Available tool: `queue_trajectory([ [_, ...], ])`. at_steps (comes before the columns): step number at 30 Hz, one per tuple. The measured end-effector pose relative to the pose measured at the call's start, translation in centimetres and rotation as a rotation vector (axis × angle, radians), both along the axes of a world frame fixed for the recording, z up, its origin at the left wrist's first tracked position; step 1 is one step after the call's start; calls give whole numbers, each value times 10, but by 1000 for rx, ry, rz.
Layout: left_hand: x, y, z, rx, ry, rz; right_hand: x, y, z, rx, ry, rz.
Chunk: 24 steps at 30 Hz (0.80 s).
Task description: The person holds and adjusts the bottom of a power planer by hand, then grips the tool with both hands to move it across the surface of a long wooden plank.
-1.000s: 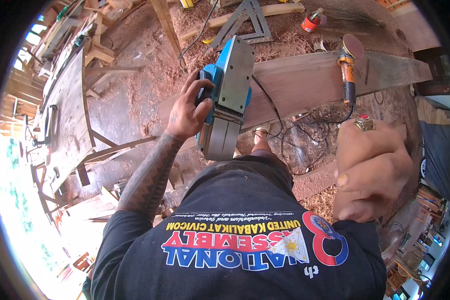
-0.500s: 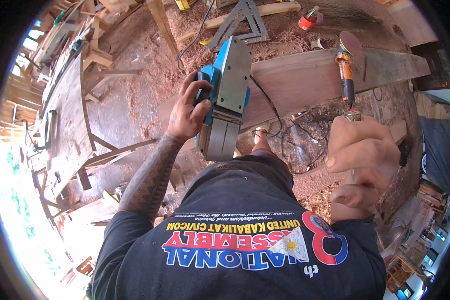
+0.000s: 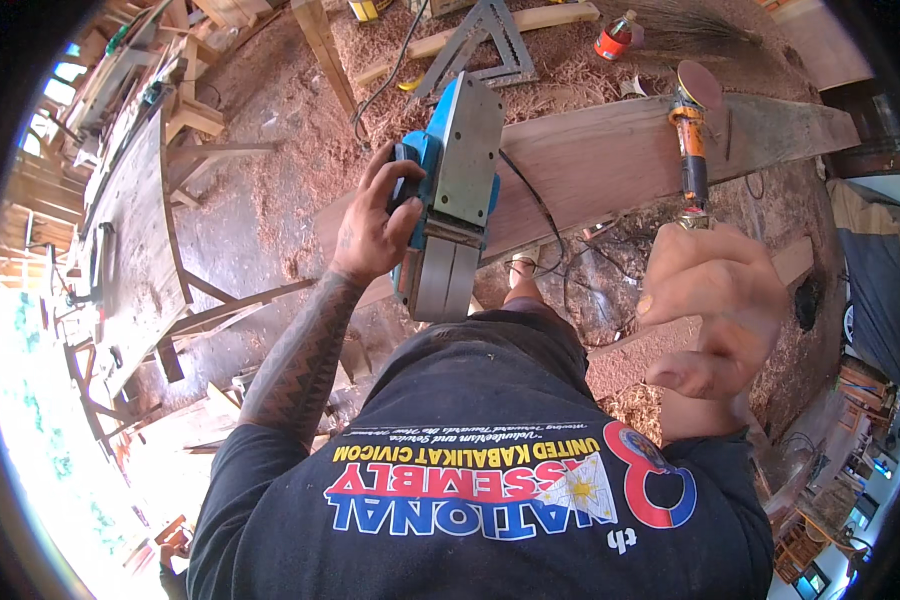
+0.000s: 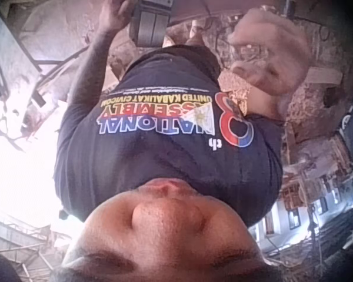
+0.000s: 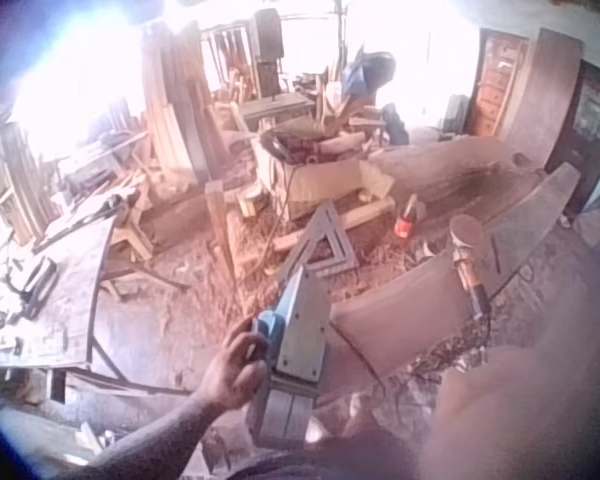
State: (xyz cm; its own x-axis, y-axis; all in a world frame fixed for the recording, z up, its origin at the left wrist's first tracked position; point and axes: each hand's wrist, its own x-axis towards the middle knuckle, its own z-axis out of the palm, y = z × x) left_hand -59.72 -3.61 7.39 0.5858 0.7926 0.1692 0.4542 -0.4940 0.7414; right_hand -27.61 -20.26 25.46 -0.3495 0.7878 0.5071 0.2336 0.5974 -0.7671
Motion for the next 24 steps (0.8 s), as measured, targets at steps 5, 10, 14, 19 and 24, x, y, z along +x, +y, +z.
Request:
queue_trajectory([
  [5, -3, 9, 5, -46, 7, -32, 0, 5, -16, 44, -53, -38],
  [10, -5, 18, -5, -95, -27, -54, 14, 23, -101, -699, -139, -166],
  [14, -9, 20, -12, -126, -69, -62, 19, 8, -197, -1029, -756, -100],
  [19, -4, 23, -18, -148, -151, -89, 52, -63, -361, -1008, -519, -17],
  [24, -4, 24, -15, -214, -220, -115, 52, -103, -397, -1104, -819, -40],
])
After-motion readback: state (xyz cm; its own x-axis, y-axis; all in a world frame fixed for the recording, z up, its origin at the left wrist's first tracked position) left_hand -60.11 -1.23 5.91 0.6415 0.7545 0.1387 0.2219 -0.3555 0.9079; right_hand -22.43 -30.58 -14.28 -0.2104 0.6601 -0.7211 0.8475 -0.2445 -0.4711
